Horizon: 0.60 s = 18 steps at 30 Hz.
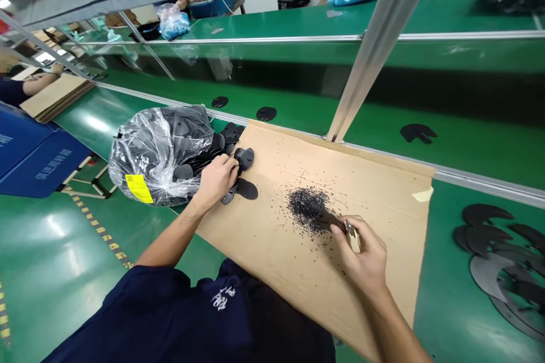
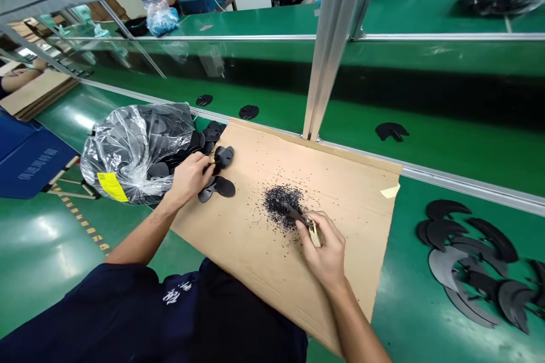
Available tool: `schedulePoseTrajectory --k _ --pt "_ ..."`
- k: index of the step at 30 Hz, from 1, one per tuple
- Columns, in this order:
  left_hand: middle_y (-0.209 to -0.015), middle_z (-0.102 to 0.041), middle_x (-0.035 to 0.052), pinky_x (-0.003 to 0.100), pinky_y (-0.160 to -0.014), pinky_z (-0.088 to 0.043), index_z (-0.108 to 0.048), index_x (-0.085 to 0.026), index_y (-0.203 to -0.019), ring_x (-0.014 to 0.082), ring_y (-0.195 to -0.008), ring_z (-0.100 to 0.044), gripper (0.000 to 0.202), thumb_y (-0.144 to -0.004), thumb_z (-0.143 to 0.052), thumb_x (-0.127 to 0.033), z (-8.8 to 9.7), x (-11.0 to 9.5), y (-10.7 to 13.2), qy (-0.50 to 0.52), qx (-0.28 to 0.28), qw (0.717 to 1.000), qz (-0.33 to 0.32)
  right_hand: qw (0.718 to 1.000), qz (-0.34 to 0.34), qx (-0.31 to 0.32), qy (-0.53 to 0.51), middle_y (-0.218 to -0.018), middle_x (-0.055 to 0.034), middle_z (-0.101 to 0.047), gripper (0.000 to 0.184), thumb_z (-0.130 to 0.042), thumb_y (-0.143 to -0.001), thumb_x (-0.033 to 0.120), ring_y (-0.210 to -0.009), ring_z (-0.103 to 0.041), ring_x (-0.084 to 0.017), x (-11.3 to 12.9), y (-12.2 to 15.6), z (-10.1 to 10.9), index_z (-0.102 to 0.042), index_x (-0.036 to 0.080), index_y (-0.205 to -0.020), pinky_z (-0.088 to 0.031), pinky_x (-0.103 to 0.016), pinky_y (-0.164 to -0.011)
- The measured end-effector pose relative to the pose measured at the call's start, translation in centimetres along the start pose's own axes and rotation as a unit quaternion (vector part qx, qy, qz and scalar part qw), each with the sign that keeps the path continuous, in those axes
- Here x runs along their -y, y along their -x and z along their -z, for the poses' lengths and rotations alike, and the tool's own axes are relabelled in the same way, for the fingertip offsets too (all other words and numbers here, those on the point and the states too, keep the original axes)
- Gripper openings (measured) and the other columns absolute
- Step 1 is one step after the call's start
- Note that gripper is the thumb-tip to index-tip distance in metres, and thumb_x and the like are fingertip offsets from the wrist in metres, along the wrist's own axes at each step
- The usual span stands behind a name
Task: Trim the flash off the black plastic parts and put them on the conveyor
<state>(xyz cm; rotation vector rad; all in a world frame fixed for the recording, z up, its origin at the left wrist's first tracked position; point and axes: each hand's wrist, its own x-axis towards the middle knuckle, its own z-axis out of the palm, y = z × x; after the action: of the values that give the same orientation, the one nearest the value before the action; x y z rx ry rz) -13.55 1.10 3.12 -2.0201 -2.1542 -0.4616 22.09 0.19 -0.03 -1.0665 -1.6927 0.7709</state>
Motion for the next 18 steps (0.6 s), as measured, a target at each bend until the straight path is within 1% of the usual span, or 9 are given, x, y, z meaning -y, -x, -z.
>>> schedulePoseTrajectory --k 2,4,6,8,10,12,14,16,18 --pt "-0.069 -0.054 0.0000 0.027 -0.063 -0.043 -0.066 -0.019 -0.083 0.0162 -0.067 -0.057 0.012 -0.093 -0.065 -0.026 0.4 -0.1 -0.5 0.148 -0.074 0.985 0.039 0.998 -0.053 -0.006 -0.016 -0.081 -0.0031 -0.069 0.021 -0.069 -0.091 0.043 -0.070 -0.062 -0.018 0.0 0.1 -0.1 -0.067 0.022 -0.094 -0.052 -0.031 -0.066" --pt "-0.057 -0.047 -0.0054 0.023 -0.053 -0.038 -0.067 -0.018 -0.085 0.0106 -0.051 -0.047 0.018 -0.091 -0.070 -0.035 0.6 -0.9 -1.2 0.331 -0.093 0.935 0.084 0.994 -0.105 -0.006 -0.038 -0.078 -0.0020 -0.067 0.028 -0.069 -0.089 0.050 -0.068 -0.060 -0.018 0.0 0.1 -0.1 -0.068 0.022 -0.094 -0.051 -0.030 -0.064" --pt "-0.054 -0.051 -0.0066 0.022 -0.048 -0.038 -0.067 -0.017 -0.088 0.0082 -0.043 -0.045 0.029 -0.088 -0.075 -0.045 0.3 -2.6 -1.8 0.491 -0.061 0.862 0.111 0.988 -0.145 -0.005 -0.058 -0.075 -0.0005 -0.063 0.034 -0.071 -0.087 0.056 -0.066 -0.056 -0.017 0.0 0.1 -0.1 -0.069 0.022 -0.093 -0.049 -0.029 -0.062" --pt "-0.060 -0.062 -0.0029 0.023 -0.051 -0.048 -0.068 -0.016 -0.092 0.0095 -0.046 -0.054 0.037 -0.084 -0.079 -0.051 -0.4 -4.9 -2.0 0.596 -0.010 0.796 0.105 0.983 -0.172 -0.009 -0.070 -0.070 0.0009 -0.057 0.039 -0.072 -0.084 0.060 -0.064 -0.051 -0.016 0.0 0.1 0.0 -0.068 0.022 -0.091 -0.045 -0.028 -0.060" --pt "-0.069 -0.069 0.0011 0.026 -0.059 -0.056 -0.068 -0.016 -0.094 0.0121 -0.054 -0.064 0.041 -0.081 -0.082 -0.052 -1.4 -7.3 -1.8 0.658 0.036 0.748 0.078 0.978 -0.194 -0.019 -0.077 -0.067 0.0025 -0.051 0.042 -0.073 -0.082 0.062 -0.062 -0.045 -0.015 0.0 0.1 0.1 -0.067 0.021 -0.090 -0.042 -0.028 -0.058" --pt "-0.076 -0.072 0.0031 0.027 -0.063 -0.059 -0.070 -0.017 -0.096 0.0134 -0.060 -0.068 0.042 -0.081 -0.082 -0.055 -2.5 -9.6 -1.3 0.698 0.080 0.710 0.044 0.973 -0.213 -0.029 -0.085 -0.067 0.0032 -0.048 0.044 -0.074 -0.080 0.064 -0.062 -0.042 -0.014 0.1 0.1 0.2 -0.067 0.021 -0.090 -0.040 -0.028 -0.059" --pt "-0.080 -0.072 0.0030 0.024 -0.064 -0.058 -0.070 -0.017 -0.093 0.0125 -0.065 -0.069 0.040 -0.082 -0.082 -0.053 -3.4 -11.5 -0.6 0.714 0.095 0.693 0.024 0.969 -0.225 -0.040 -0.096 -0.069 0.0029 -0.048 0.046 -0.075 -0.078 0.065 -0.063 -0.042 -0.014 0.1 0.1 0.3 -0.066 0.021 -0.090 -0.041 -0.028 -0.060" --pt "-0.082 -0.071 0.0017 0.021 -0.065 -0.056 -0.068 -0.018 -0.090 0.0108 -0.070 -0.068 0.035 -0.082 -0.084 -0.048 -4.1 -12.9 0.0 0.708 0.085 0.700 0.020 0.966 -0.233 -0.046 -0.105 -0.071 0.0022 -0.050 0.047 -0.075 -0.077 0.065 -0.066 -0.044 -0.015 0.1 0.2 0.3 -0.066 0.021 -0.090 -0.042 -0.028 -0.062" --pt "-0.082 -0.070 -0.0002 0.020 -0.067 -0.056 -0.066 -0.020 -0.100 0.0103 -0.073 -0.067 0.033 -0.084 -0.083 -0.043 -4.6 -13.7 0.5 0.693 0.081 0.716 0.019 0.964 -0.235 -0.047 -0.111 -0.073 0.0016 -0.052 0.047 -0.075 -0.077 0.065 -0.067 -0.045 -0.015 0.1 0.2 0.3 -0.067 0.021 -0.091 -0.042 -0.028 -0.063"
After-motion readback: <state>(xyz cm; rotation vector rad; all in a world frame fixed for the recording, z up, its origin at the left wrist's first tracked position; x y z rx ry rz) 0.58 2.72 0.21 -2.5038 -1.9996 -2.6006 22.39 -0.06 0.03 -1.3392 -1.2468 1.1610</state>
